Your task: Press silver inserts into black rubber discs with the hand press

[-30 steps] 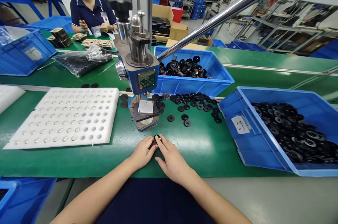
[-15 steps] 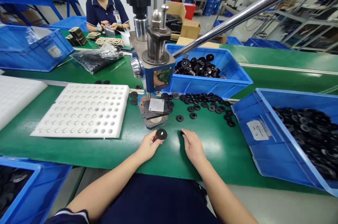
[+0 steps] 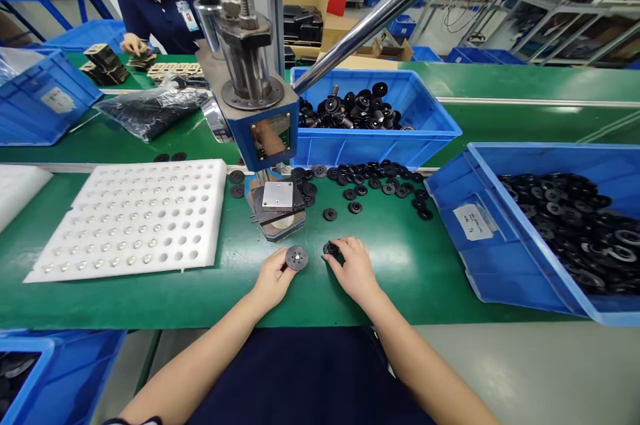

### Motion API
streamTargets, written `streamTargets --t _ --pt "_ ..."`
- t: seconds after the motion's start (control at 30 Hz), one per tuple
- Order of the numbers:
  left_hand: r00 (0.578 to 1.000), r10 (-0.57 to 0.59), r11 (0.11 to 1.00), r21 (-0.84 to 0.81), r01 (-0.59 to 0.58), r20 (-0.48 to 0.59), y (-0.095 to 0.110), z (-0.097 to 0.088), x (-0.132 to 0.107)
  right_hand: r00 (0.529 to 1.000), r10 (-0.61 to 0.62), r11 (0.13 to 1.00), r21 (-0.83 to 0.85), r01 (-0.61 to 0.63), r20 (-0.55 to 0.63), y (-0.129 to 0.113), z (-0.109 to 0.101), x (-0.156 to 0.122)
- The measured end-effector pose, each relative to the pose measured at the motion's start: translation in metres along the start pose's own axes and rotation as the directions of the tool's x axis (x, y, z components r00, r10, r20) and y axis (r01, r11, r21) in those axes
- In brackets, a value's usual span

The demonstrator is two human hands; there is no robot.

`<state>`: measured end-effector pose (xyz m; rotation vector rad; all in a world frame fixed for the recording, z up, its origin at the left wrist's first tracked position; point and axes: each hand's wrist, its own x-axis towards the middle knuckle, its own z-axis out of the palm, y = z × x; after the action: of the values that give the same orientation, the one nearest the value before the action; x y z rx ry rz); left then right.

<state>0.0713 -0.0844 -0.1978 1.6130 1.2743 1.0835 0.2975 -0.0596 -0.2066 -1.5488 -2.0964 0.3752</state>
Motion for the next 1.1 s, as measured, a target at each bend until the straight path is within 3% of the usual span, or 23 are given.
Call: streamTargets --t 0.33,0.57,0.83,0.97,1.1 --pt "1.0 0.017 0.998 0.06 -0.016 -0.016 -0.001 0.001 -0.002 0.996 0.076 0.996 -0.05 -0.078 -0.042 -0.005 0.008 -0.003" --pt "0.999 0.049 0.997 0.067 -0.048 -0.02 0.003 0.0 0.0 1.0 -0.001 1.0 -0.013 0.001 -0.001 -0.011 0.009 -0.001" --pt "1.0 0.018 0.998 0.067 -0.017 -0.018 0.003 0.0 -0.001 0.997 0.08 0.997 -0.023 -0.08 -0.016 -0.011 0.01 -0.002" --pt "1.0 0.021 0.997 0.075 -0.021 -0.005 0.003 -0.001 -0.002 0.991 0.13 0.991 0.019 -0.13 -0.039 -0.009 0.008 -0.001" --pt "0.999 0.043 0.994 0.102 -0.043 -0.002 0.002 -0.001 -0.001 0.995 0.1 0.987 0.133 -0.095 -0.032 -0.021 -0.005 0.007"
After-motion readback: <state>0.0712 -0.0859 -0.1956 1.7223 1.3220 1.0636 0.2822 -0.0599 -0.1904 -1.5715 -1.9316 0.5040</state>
